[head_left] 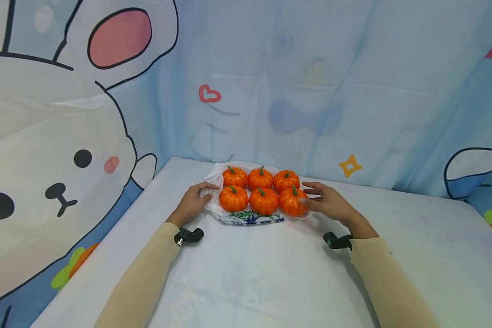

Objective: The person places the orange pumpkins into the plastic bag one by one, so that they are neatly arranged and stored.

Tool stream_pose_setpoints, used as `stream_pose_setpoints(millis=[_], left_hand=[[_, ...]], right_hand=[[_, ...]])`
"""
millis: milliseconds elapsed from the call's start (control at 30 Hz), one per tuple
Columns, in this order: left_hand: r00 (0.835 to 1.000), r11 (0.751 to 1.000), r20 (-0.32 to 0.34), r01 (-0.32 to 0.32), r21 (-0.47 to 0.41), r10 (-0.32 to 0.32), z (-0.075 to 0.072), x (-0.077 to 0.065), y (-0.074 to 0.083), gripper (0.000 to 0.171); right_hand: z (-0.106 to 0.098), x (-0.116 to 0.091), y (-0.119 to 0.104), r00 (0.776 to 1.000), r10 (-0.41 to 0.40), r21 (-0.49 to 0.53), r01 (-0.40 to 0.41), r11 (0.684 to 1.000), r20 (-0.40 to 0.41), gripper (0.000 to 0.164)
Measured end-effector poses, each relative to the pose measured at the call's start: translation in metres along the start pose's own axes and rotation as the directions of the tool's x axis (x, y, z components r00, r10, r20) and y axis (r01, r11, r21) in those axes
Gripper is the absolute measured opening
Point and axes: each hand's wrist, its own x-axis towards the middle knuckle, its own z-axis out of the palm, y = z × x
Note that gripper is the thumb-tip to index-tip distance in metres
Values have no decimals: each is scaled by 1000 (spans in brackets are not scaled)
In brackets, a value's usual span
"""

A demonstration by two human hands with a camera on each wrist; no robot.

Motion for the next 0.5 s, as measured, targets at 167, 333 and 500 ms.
stream_pose_setpoints(millis=[167, 333, 500], left_hand=[[1000, 1000, 5, 2, -15, -2, 2, -1, 1, 27], [1000, 999, -18, -9, -49, 9, 0, -1, 3, 28], [988, 994, -112, -106, -23, 103, 3, 0, 14, 29]], right_hand=[[-5, -8, -14, 998, 24, -31, -26, 999, -62, 71], [-12, -16, -37, 993, 46, -124, -60, 990, -109, 73], [-29, -44, -56, 982, 56, -168, -87, 982, -183, 79]])
